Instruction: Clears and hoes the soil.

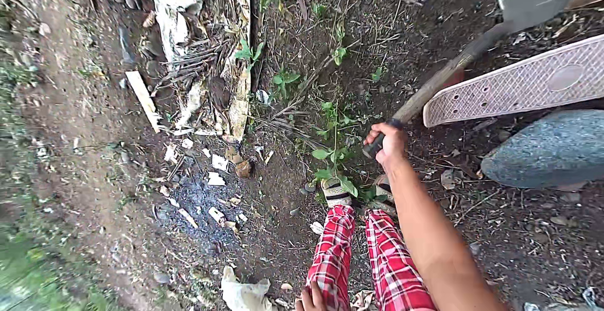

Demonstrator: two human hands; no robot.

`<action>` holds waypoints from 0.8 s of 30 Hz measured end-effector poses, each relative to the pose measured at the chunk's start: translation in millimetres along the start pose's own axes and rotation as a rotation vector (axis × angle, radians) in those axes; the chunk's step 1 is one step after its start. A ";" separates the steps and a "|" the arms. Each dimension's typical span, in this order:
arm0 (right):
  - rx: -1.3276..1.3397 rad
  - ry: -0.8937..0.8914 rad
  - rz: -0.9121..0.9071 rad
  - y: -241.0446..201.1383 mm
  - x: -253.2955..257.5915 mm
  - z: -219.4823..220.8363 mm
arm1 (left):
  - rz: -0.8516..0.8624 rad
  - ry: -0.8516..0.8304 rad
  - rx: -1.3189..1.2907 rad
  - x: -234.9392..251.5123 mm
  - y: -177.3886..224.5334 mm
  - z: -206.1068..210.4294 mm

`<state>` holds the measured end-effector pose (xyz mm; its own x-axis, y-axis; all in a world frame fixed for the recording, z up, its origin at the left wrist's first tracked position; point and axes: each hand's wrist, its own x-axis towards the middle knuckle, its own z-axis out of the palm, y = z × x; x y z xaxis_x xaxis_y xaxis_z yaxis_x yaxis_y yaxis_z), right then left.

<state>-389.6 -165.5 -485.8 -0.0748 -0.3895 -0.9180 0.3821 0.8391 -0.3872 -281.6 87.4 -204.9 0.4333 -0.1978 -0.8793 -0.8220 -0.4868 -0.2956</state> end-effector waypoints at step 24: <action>-0.805 0.022 0.473 123.4 -71.5 -156.9 | -0.038 -0.063 -0.025 -5.3 8.3 -0.4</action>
<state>-481.6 25.4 -481.4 -0.0946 0.0605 -0.9937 -0.3751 0.9224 0.0919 -290.6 84.0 -202.5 0.4392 -0.1249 -0.8897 -0.7955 -0.5143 -0.3205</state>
